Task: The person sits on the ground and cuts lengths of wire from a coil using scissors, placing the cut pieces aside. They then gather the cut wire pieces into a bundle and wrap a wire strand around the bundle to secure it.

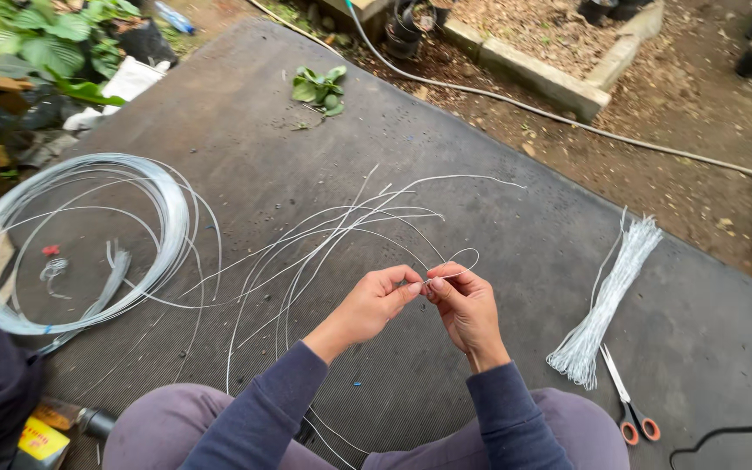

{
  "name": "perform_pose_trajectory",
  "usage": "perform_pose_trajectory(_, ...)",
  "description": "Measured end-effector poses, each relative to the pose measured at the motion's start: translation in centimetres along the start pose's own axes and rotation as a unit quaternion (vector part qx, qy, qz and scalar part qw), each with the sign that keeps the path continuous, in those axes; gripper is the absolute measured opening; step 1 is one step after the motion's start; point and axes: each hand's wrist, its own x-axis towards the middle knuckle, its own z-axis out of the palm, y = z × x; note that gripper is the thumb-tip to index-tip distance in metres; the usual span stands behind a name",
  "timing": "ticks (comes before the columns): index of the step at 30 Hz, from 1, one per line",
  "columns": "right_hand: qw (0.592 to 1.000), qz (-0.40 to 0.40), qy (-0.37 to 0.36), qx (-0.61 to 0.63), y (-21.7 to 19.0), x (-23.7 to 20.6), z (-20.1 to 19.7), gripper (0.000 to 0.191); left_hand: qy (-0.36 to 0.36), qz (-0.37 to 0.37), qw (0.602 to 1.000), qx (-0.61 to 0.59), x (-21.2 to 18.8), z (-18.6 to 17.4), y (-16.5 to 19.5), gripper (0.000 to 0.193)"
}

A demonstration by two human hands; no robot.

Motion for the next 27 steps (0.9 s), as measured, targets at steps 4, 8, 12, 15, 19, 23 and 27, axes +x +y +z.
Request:
perform_pose_trajectory(4, 0.999, -0.01, -0.022, 0.028, 0.7, 0.1, -1.1, 0.007, -0.02, -0.027, 0.999, 0.01, 0.6, -0.3, -0.9, 0.02)
perform_pose_trajectory(8, 0.998, -0.027, -0.019, 0.045, 1.2, 0.1, -1.2, 0.002, -0.014, -0.042, 0.999, 0.019, 0.6, 0.1, -0.9, 0.019)
perform_pose_trajectory(12, 0.999, -0.025, -0.013, 0.039, 0.7, 0.0, -0.9, 0.003, -0.006, -0.033, 0.999, 0.035, 0.5, 0.3, -0.6, 0.02)
perform_pose_trajectory(15, 0.999, -0.011, -0.025, 0.034, -0.2, -0.2, -0.8, 0.008, -0.018, -0.039, 0.999, 0.021, 0.4, 0.1, -0.4, 0.019)
perform_pose_trajectory(19, 0.998, 0.003, -0.035, 0.058, -0.5, -0.2, -1.2, 0.011, -0.031, -0.046, 0.998, -0.003, 0.2, 0.1, -0.4, 0.019)
perform_pose_trajectory(23, 0.998, -0.016, -0.019, 0.049, 0.0, 0.0, -1.9, 0.008, -0.045, -0.047, 0.998, -0.01, 0.3, 0.4, -0.5, 0.019)
perform_pose_trajectory(27, 0.999, -0.025, 0.014, 0.042, 0.7, 0.1, -2.0, 0.008, -0.042, -0.048, 0.998, -0.023, 0.5, 0.2, -0.5, 0.02)
